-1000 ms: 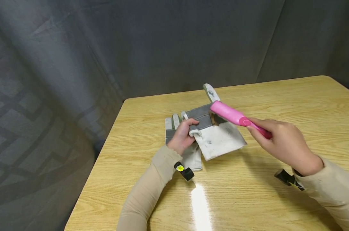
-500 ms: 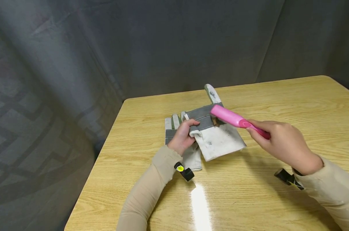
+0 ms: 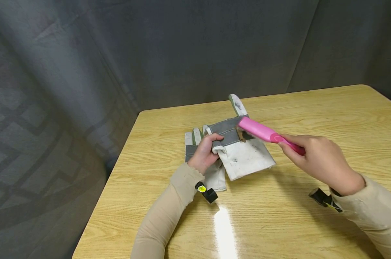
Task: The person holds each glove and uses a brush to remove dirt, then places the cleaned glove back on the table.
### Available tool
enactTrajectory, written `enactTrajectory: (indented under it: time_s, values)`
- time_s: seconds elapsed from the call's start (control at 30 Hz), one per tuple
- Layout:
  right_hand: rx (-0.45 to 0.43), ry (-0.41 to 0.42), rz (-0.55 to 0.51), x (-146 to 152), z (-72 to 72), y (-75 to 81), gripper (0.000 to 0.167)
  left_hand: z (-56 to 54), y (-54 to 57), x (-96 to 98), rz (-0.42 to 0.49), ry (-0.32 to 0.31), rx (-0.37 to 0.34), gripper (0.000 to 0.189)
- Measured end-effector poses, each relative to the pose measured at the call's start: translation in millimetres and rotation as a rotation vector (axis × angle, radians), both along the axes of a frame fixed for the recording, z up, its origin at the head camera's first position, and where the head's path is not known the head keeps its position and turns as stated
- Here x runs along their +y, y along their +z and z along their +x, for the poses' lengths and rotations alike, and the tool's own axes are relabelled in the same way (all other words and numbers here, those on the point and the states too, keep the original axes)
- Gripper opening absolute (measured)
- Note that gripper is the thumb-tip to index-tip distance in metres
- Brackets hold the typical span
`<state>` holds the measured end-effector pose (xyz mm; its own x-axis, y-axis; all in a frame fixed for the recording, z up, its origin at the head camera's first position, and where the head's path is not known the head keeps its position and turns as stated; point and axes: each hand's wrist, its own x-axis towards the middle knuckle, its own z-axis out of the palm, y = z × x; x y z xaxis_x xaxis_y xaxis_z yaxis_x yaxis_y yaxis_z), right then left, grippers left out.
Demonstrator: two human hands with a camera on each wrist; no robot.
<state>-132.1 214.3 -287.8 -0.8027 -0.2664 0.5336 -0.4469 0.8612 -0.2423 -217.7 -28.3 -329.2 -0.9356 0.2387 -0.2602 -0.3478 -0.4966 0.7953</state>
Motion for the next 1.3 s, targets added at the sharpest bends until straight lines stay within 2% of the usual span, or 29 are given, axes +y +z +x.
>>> enactTrajectory:
  time_s: [0.37,0.67,0.77,0.9,1.07,1.2,1.3]
  values:
    - [-0.002,0.000,0.011,3.6,-1.1,0.5,0.023,0.5,0.5,0.2,-0.001,-0.003,0.000,0.018]
    - [-0.017,-0.004,0.014,4.9,-1.4,1.0,0.016,0.0,1.6,0.4,0.000,0.007,-0.013,0.016]
    - [-0.014,0.001,0.005,4.8,-1.3,1.3,0.019,0.3,1.9,0.6,-0.006,-0.003,-0.017,0.016]
    - [0.017,0.026,-0.034,5.0,-0.3,2.9,0.025,-0.4,3.3,0.3,-0.001,-0.001,-0.027,0.016]
    - [0.066,0.088,-0.097,3.6,4.0,4.9,0.022,-2.3,5.0,-0.4,0.040,0.010,-0.023,0.025]
    - [0.077,0.126,-0.079,0.8,6.6,4.2,0.021,-1.9,5.4,-0.6,0.055,0.005,-0.015,0.038]
    - [0.085,0.125,-0.052,0.6,5.9,3.3,0.021,-1.2,4.9,-0.8,0.054,0.001,-0.013,0.035]
